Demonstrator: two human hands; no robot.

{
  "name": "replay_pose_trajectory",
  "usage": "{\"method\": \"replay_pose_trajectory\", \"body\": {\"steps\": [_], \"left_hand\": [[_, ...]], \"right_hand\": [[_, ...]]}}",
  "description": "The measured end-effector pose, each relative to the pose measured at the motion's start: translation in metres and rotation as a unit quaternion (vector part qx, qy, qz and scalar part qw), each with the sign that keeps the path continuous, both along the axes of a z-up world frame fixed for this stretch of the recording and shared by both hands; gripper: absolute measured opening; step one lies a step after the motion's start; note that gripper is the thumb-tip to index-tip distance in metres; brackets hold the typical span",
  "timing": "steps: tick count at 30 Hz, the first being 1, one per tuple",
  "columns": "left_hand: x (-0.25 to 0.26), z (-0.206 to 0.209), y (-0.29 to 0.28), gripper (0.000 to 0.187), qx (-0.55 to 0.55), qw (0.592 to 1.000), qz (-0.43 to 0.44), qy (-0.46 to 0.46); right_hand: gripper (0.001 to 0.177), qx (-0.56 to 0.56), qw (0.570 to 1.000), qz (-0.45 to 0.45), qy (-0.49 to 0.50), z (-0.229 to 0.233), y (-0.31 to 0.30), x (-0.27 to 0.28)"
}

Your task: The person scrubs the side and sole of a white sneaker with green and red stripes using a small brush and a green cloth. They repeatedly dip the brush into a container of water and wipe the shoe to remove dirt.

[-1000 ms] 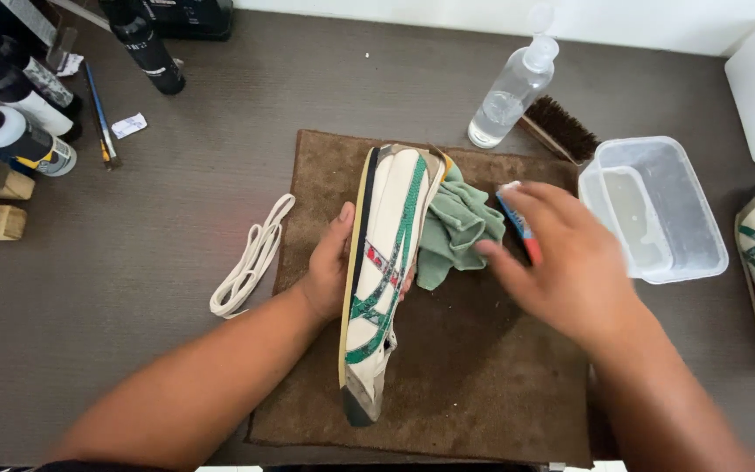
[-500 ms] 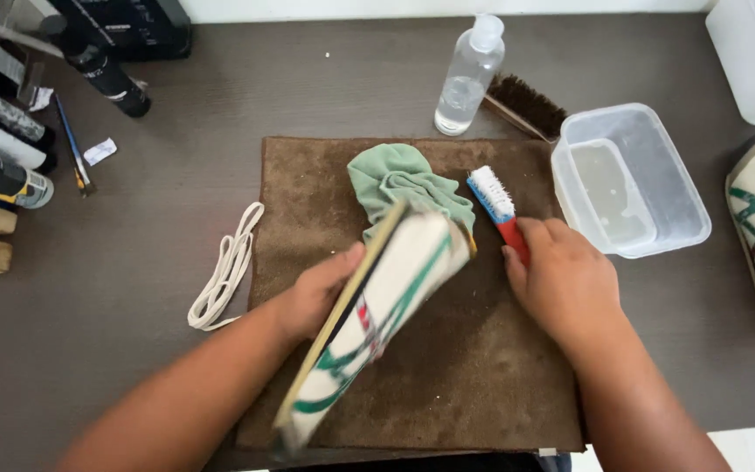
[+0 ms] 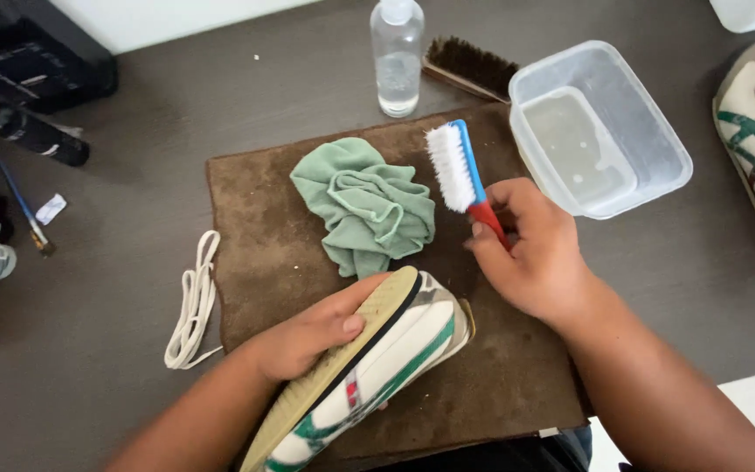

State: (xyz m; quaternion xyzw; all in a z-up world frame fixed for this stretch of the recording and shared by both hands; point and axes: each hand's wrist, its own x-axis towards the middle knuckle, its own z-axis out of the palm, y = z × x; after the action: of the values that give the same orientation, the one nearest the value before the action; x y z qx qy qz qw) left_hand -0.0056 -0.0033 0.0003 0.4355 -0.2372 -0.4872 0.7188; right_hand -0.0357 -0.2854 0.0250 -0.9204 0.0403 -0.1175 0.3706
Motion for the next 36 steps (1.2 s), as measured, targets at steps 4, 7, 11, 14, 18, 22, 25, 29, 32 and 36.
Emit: {"method": "replay_pose_trajectory", "body": {"steps": [4, 7, 11, 14, 18, 22, 25, 29, 32, 36], "left_hand": [[-0.005, 0.024, -0.006, 0.082, 0.0, 0.998, -0.036, 0.054], [-0.01, 0.038, -0.013, 0.084, 0.016, 0.992, -0.032, 0.118], [-0.01, 0.031, -0.02, 0.073, 0.052, 0.993, -0.027, 0.101], [-0.012, 0.031, -0.03, 0.065, 0.099, 0.991, -0.059, 0.067], [-0.016, 0.026, -0.04, 0.056, 0.148, 0.988, -0.048, 0.005], [-0.017, 0.024, -0.036, 0.05, 0.12, 0.987, -0.024, -0.1], [-0.016, 0.025, -0.034, 0.056, 0.115, 0.985, -0.018, -0.129], [-0.018, 0.024, -0.032, 0.048, 0.134, 0.988, -0.005, -0.081], [-0.021, 0.019, -0.031, 0.051, 0.105, 0.989, 0.003, -0.104], [-0.02, 0.027, -0.032, 0.045, 0.117, 0.983, -0.01, -0.142]], "right_hand": [[0.022, 0.22, 0.968, 0.103, -0.061, 0.008, 0.002, -0.005], [0.029, 0.272, 0.945, 0.182, -0.029, 0.009, -0.006, -0.006], [0.061, 0.33, 0.918, 0.218, -0.02, 0.014, 0.0, -0.003], [0.041, 0.257, 0.93, 0.252, -0.074, 0.015, 0.004, 0.005], [0.042, 0.251, 0.928, 0.257, -0.099, 0.012, 0.015, 0.011], [0.038, 0.236, 0.931, 0.263, -0.09, 0.01, 0.019, 0.012], [0.032, 0.189, 0.942, 0.252, -0.119, -0.011, 0.012, 0.02], [0.031, 0.126, 0.975, 0.164, -0.082, -0.024, 0.005, 0.023], [0.032, 0.171, 0.934, 0.263, -0.174, 0.0, 0.021, 0.019], [0.035, 0.191, 0.914, 0.311, -0.178, 0.013, 0.021, 0.015]]}}
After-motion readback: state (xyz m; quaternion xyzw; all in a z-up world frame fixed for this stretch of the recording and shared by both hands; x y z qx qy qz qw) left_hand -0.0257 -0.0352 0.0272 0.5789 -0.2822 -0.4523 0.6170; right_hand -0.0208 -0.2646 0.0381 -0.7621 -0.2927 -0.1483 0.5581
